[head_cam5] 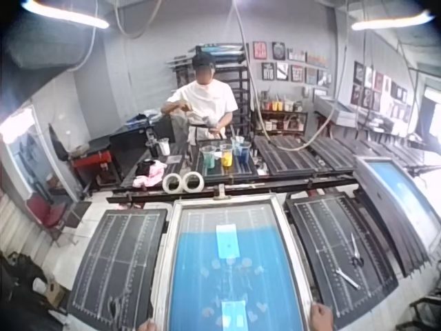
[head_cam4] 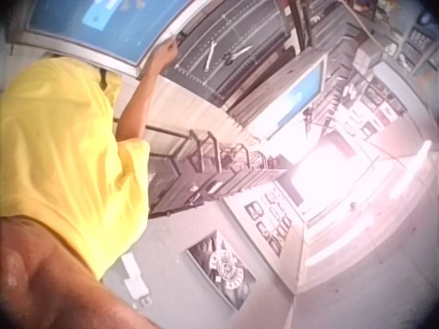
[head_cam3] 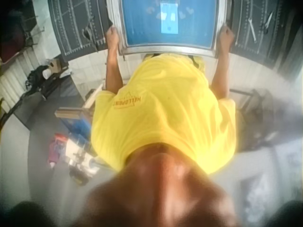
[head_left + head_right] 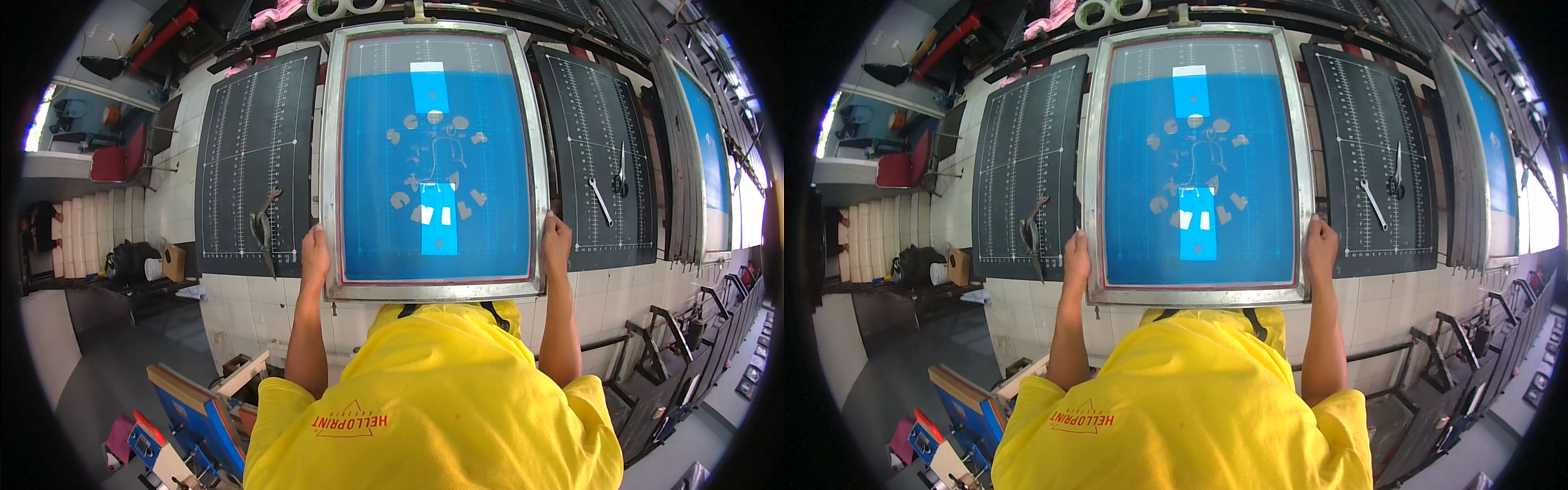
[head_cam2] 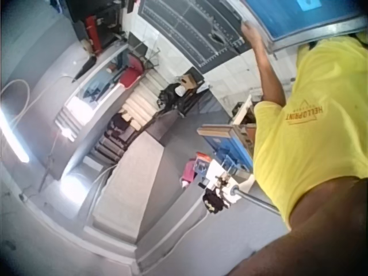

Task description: The person aligns a screen printing frame on a press, adjusting the position by turning knobs and applying tape to the edges of the screen.

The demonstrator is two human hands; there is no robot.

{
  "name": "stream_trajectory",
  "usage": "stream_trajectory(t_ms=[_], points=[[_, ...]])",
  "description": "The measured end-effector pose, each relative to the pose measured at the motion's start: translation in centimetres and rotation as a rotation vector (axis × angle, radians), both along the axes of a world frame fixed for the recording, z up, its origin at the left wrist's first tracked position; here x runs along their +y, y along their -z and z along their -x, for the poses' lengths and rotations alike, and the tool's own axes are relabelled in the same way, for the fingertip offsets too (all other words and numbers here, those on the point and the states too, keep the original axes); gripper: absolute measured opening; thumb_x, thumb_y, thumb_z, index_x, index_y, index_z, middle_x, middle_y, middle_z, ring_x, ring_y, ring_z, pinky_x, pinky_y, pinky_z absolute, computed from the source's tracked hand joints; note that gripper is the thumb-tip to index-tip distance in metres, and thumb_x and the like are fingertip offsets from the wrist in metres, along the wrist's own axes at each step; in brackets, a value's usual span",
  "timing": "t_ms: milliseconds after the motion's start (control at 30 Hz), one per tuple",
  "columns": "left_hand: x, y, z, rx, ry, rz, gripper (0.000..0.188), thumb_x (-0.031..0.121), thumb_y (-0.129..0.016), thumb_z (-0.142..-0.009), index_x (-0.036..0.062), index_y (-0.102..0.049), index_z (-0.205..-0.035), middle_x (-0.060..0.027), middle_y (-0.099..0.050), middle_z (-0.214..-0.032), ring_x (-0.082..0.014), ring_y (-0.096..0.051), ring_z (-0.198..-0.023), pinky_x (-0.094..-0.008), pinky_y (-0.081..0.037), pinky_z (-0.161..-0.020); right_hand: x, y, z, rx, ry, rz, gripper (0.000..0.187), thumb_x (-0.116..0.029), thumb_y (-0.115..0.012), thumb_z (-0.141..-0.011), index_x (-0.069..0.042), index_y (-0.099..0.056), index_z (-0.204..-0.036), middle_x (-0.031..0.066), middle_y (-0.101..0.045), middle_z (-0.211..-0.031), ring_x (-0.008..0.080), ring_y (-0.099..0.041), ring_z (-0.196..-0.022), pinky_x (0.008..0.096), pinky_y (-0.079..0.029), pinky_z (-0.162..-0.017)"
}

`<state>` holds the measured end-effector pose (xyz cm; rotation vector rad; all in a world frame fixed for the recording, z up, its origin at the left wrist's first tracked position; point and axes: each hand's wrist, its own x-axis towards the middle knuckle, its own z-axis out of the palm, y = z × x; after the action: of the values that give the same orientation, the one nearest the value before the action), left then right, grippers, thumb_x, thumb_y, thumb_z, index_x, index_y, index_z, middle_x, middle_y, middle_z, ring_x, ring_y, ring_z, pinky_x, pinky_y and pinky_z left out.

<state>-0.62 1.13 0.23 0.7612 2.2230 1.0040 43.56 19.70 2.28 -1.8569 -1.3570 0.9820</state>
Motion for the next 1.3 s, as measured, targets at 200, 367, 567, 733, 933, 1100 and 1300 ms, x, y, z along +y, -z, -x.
stream_trajectory(t_ms=[200,367,567,733,933,1100,1300], points=[[0.7,-1.1,-0.8,0.05,0.036,-0.022,0.045,0.028,-0.035,-0.099,-0.0089,-0.057,-0.112,-0.0244,-0.063,-0.099,-0.0363,-0.059,-0.095,-0.038,-0.043,-0.087,-0.1,-1.2,0.7,-0.03,-0.005,-0.024,0.042,-0.029,-0.048,-0.097,0.002,-0.04,-0.07,0.0036,-0.033,-0.062,0.0124,-0.03,-0.063,0.0336,-0.03,-0.056],[1.1,-2.1,-1.6,0.036,-0.034,-0.076,0.043,0.027,-0.034,-0.099,-0.0089,-0.057,-0.105,-0.0219,-0.062,-0.091,-0.0312,-0.058,-0.085,-0.0387,-0.043,-0.081,0.0,-1.8,0.8,-0.046,-0.015,0.006,0.044,-0.031,-0.047,-0.097,0.005,-0.045,-0.072,0.0055,-0.036,-0.061,0.0138,-0.032,-0.063,0.0342,-0.032,-0.057],[1.2,-2.2,-2.0,0.137,-0.032,-0.072,0.041,0.026,-0.034,-0.099,-0.0088,-0.056,-0.096,-0.0207,-0.059,-0.082,-0.0321,-0.056,-0.078,-0.0399,-0.043,-0.076,-0.1,-1.7,0.9,-0.086,-0.005,0.024,0.045,-0.032,-0.047,-0.097,0.006,-0.05,-0.074,0.0095,-0.043,-0.061,0.0162,-0.036,-0.063,0.0354,-0.036,-0.06],[1.5,-1.8,-1.7,0.196,0.016,-0.066,0.042,0.026,-0.032,-0.098,-0.0093,-0.056,-0.096,-0.0254,-0.059,-0.085,-0.0398,-0.055,-0.08,-0.0422,-0.043,-0.077,0.1,0.1,0.2,-0.06,0.001,-0.016,0.045,-0.033,-0.046,-0.097,0.006,-0.048,-0.073,0.0099,-0.041,-0.061,0.0164,-0.034,-0.063,0.0362,-0.036,-0.06],[1.4,-1.5,-1.5,0.189,0.026,-0.086,0.043,0.027,-0.032,-0.098,-0.009,-0.056,-0.096,-0.0266,-0.06,-0.087,-0.0418,-0.056,-0.083,-0.0442,-0.042,-0.078,-0.2,-1.2,0.9,-0.053,0.003,-0.021,0.045,-0.032,-0.046,-0.097,0.005,-0.044,-0.071,0.0092,-0.037,-0.061,0.0164,-0.032,-0.063,0.0366,-0.034,-0.058],[1.3,-1.6,-1.5,0.159,0.031,-0.046,0.045,0.028,-0.032,-0.098,-0.009,-0.057,-0.1,-0.0285,-0.06,-0.091,-0.0438,-0.056,-0.087,-0.0446,-0.042,-0.08,-0.4,-2.3,1.3,-0.064,0.003,-0.005,0.044,-0.031,-0.046,-0.097,0.004,-0.042,-0.07,0.0079,-0.034,-0.061,0.0161,-0.03,-0.063,0.0364,-0.033,-0.058],[1.1,-0.2,-0.9,0.248,0.033,-0.041,0.045,0.028,-0.033,-0.098,-0.0083,-0.058,-0.106,-0.03,-0.061,-0.097,-0.0456,-0.057,-0.095,-0.0447,-0.043,-0.085,-0.1,-0.6,0.8,-0.103,-0.008,-0.056,0.045,-0.03,-0.046,-0.097,0.007,-0.044,-0.07,0.0103,-0.04,-0.059,0.0187,-0.031,-0.063,0.0382,-0.034,-0.059]])
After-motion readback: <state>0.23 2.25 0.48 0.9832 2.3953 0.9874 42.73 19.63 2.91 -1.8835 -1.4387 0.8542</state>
